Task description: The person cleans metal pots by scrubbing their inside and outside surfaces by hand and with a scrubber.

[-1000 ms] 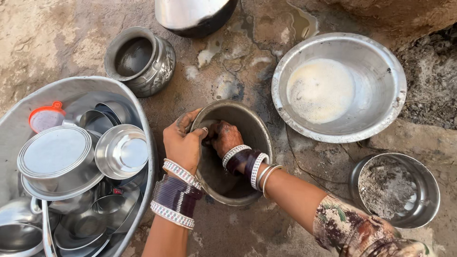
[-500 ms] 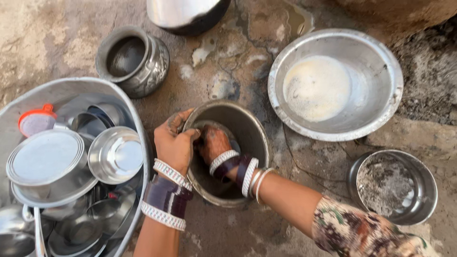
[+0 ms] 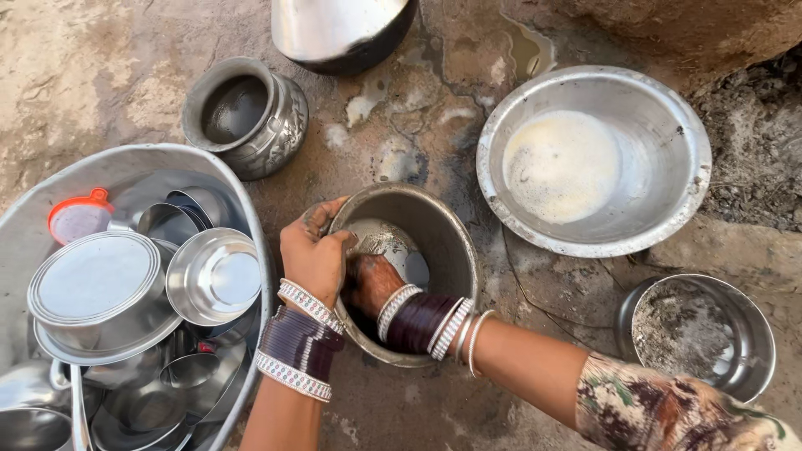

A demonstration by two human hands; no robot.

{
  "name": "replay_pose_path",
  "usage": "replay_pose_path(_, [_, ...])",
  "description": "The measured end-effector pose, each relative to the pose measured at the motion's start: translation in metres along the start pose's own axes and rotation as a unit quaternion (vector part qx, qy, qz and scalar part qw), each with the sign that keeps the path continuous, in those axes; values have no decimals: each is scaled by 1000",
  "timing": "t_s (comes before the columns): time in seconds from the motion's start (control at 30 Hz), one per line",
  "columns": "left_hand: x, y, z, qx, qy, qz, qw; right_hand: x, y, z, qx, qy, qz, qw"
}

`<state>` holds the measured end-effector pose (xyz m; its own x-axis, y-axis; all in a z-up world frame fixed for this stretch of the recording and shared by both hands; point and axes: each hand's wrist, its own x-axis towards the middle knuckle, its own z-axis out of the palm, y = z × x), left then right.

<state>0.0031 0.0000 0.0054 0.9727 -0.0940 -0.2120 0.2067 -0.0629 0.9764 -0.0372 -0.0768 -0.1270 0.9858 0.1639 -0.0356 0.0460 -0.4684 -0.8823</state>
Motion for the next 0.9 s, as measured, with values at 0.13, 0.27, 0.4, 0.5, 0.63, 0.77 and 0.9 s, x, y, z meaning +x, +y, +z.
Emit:
replay_pose_path(0.13, [-5,3,0,100,15,16,995,11,-2,-16,-7,79,-4,997])
replay_pose_path(0.27, [-7,-5,-4,5,-6,-2,1000,13,0,-21,7,96,95,991])
replay_pose_path(0.4, [-2,-4,-5,99,-19,61,993,-4,20,10,43,40,-62,996])
replay_pose_path(0.5, [0,-7,-3,109,-48,73,990,3,28,10,-77,52,-13,996])
replay_pose_path(0.63, [3,-10,-17,44,-49,5,998,15,25,-16,-49,146,86,984])
replay_pose_path(0.77, [15,-19,-19,9,-104,44,994,5,21,-2,-84,-30,89,992])
replay_pose_path(0.9, [24,-17,-20,1,-97,-19,995,-11,34,3,-44,-48,-84,994])
